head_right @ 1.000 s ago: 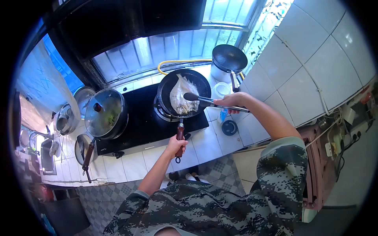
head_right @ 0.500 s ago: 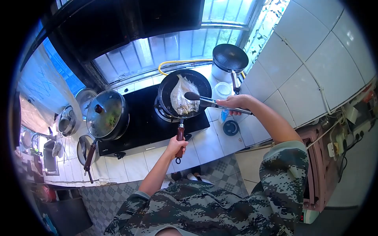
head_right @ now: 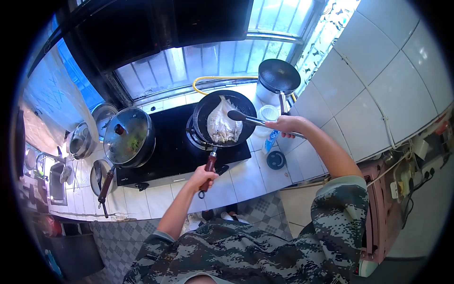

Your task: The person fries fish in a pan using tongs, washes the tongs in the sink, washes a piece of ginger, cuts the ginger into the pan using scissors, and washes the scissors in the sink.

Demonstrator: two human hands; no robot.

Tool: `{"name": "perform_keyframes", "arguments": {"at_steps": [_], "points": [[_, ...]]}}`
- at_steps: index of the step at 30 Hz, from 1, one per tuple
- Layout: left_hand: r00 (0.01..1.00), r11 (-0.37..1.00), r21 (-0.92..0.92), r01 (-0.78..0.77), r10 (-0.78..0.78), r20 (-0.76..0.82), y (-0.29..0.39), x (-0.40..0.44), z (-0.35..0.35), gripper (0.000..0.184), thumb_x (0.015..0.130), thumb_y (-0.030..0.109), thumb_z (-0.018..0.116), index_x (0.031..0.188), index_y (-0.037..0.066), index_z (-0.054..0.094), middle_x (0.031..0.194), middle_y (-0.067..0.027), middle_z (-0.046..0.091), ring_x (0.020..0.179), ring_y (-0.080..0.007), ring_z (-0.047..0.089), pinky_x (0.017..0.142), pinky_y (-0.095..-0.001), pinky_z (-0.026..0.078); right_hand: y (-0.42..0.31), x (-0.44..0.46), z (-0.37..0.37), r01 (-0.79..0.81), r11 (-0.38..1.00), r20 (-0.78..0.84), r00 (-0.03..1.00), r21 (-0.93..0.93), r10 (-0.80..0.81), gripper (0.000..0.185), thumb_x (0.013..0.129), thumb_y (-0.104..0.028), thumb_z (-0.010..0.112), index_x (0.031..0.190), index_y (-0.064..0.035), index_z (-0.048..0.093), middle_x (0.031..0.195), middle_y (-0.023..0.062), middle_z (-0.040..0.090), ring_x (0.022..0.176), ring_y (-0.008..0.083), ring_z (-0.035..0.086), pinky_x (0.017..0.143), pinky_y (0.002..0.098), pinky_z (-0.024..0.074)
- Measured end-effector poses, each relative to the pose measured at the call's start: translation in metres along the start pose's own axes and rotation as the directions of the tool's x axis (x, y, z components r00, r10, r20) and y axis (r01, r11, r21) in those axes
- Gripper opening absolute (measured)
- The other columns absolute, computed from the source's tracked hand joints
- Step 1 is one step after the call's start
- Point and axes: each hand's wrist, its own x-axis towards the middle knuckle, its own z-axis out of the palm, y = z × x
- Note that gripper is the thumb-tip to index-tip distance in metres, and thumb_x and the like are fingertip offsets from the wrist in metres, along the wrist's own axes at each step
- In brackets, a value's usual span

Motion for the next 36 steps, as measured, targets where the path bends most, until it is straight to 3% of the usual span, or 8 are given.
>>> {"name": "perform_keyframes", "arguments": {"at_steps": [13,18,20,21,23,24,28,36], "points": [[0.939,0.917,0.335,0.218,-0.291,0.185,0.077,-0.015,-0.117,0.027,0.067,0.003,0.066,0.083,0.009,0.045,0.058,-0.0021,0.048,0.040,-0.0101,0.044,0.038,-0.0254,0.039,0.036,0.042,-0.006,0.072,0.995,-0.061,0.996,0.064,-0.068,0.061,0.084,-0.063,0.040,0.074,-0.0048,0.057,0.063,0.0047,0.052,0.046,0.0094,0.045,0.041,0.0225,0.0370],[0.928,0.793,0.553,0.257,-0.361,0.087,0.098,-0.024,-0.128,0.027,0.064,0.006,0.068,0.079,0.008,0.046,0.060,-0.0029,0.050,0.043,-0.0113,0.048,0.040,-0.0263,0.041,0.033,0.052,-0.005,0.085,0.985,-0.011,0.996,0.148,-0.084,0.056,0.085,-0.060,0.041,0.080,-0.0065,0.057,0.066,0.0046,0.053,0.047,0.0086,0.046,0.043,0.0200,0.0393],[0.950,0.621,0.746,0.240,-0.308,-0.049,0.093,-0.021,-0.133,0.023,0.063,0.007,0.066,0.080,0.007,0.050,0.064,-0.0079,0.057,0.051,-0.0192,0.057,0.048,-0.0319,0.047,0.030,0.058,-0.005,0.086,0.983,-0.015,0.996,0.163,-0.085,0.055,0.085,-0.059,0.041,0.081,-0.0069,0.058,0.066,0.0046,0.055,0.047,0.0076,0.046,0.044,0.0200,0.0400],[0.950,0.623,0.743,0.244,-0.307,-0.055,0.090,-0.024,-0.130,0.023,0.063,0.007,0.066,0.080,0.007,0.050,0.064,-0.0079,0.057,0.051,-0.0192,0.057,0.048,-0.0319,0.047,0.030,0.062,-0.006,0.092,0.983,-0.013,0.996,0.160,-0.091,0.055,0.085,-0.059,0.041,0.081,-0.0069,0.058,0.066,0.0046,0.055,0.047,0.0076,0.046,0.044,0.0200,0.0400],[0.944,0.040,0.980,0.193,0.264,-0.197,0.081,-0.033,-0.111,0.020,0.067,0.009,0.060,0.086,0.007,0.057,0.074,-0.0147,0.063,0.068,-0.0291,0.063,0.064,-0.0375,0.051,0.033,0.070,-0.009,0.100,0.980,-0.009,0.995,0.173,-0.100,0.060,0.084,-0.062,0.040,0.079,-0.0055,0.061,0.064,0.0049,0.054,0.048,0.0093,0.049,0.043,0.0213,0.0388],[0.915,0.027,0.971,0.236,0.331,-0.231,0.082,-0.039,-0.101,0.025,0.069,0.008,0.057,0.093,0.011,0.059,0.081,-0.0166,0.063,0.077,-0.0333,0.062,0.070,-0.0410,0.049,0.031,0.067,-0.011,0.115,0.978,-0.011,0.993,0.174,-0.115,0.062,0.083,-0.064,0.040,0.078,-0.0056,0.062,0.063,0.0050,0.056,0.047,0.0093,0.049,0.043,0.0211,0.0396],[0.882,-0.046,0.971,0.233,0.432,-0.191,0.080,-0.044,-0.097,0.020,0.070,0.009,0.059,0.089,0.011,0.058,0.078,-0.0147,0.063,0.074,-0.0330,0.062,0.066,-0.0421,0.049,0.035,0.080,-0.019,0.150,0.978,0.011,0.988,0.145,-0.154,0.063,0.083,-0.063,0.040,0.078,-0.0049,0.062,0.064,0.0048,0.058,0.046,0.0091,0.050,0.041,0.0217,0.0399],[0.884,-0.051,0.976,0.213,0.436,-0.170,0.078,-0.039,-0.107,0.021,0.068,0.009,0.060,0.088,0.012,0.057,0.075,-0.0152,0.062,0.072,-0.0337,0.061,0.065,-0.0433,0.049,0.038,0.076,-0.025,0.149,0.981,0.057,0.986,0.127,-0.157,0.066,0.082,-0.066,0.040,0.084,-0.0040,0.062,0.066,0.0058,0.060,0.047,0.0093,0.051,0.042,0.0215,0.0405]]}}
